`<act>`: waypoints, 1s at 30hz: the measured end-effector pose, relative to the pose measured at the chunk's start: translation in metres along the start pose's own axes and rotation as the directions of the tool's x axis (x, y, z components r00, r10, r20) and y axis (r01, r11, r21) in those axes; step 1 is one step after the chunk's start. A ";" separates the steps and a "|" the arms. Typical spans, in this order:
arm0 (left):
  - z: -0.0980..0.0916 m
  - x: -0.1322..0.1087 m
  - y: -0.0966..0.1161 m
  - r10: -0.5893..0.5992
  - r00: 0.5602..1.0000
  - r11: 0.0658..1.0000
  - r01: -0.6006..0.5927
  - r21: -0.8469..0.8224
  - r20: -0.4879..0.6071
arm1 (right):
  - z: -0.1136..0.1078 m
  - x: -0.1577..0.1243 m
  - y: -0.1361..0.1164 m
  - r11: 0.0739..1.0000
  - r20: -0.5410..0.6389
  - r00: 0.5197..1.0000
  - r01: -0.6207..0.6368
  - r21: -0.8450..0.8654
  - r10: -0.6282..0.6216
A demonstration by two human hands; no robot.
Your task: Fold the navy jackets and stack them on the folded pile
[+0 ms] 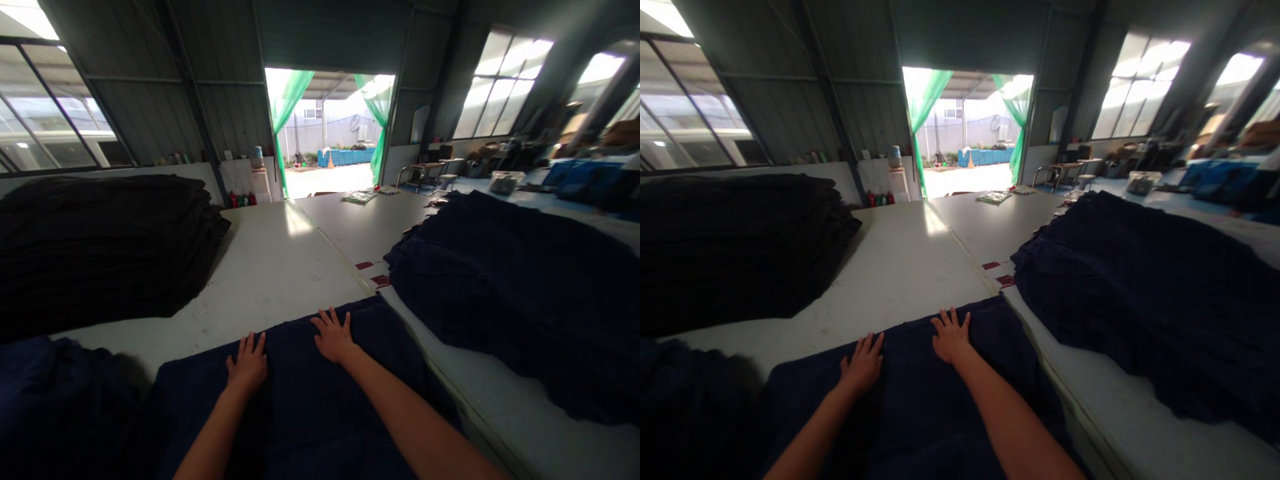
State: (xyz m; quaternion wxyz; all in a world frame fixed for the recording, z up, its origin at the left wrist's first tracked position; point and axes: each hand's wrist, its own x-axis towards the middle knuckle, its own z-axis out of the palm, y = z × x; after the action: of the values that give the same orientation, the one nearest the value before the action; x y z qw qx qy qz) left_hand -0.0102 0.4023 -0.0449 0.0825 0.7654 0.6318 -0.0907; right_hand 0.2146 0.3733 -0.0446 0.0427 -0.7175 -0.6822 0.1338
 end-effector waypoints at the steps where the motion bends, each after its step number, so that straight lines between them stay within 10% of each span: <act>1: -0.001 0.000 0.000 0.006 1.000 1.000 -0.006 -0.002 0.006 | -0.002 0.001 0.000 1.000 -0.011 1.000 -0.002 -0.021 0.001; 15: -0.039 -0.038 -0.012 0.133 0.972 0.987 -0.112 0.114 -0.195 | -0.043 -0.027 0.006 0.951 -0.054 0.979 0.176 -0.255 -0.196; 30: -0.078 -0.186 -0.028 0.182 0.983 0.974 -0.185 0.132 0.034 | -0.111 -0.164 -0.005 0.854 0.171 0.912 0.409 -0.322 -0.373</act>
State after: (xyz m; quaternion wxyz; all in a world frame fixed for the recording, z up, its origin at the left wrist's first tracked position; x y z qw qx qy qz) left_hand -0.0693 0.2497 0.0759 0.0455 0.8232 0.5499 -0.1336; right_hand 0.2321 0.2243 0.0848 -0.0948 -0.5519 -0.8278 0.0349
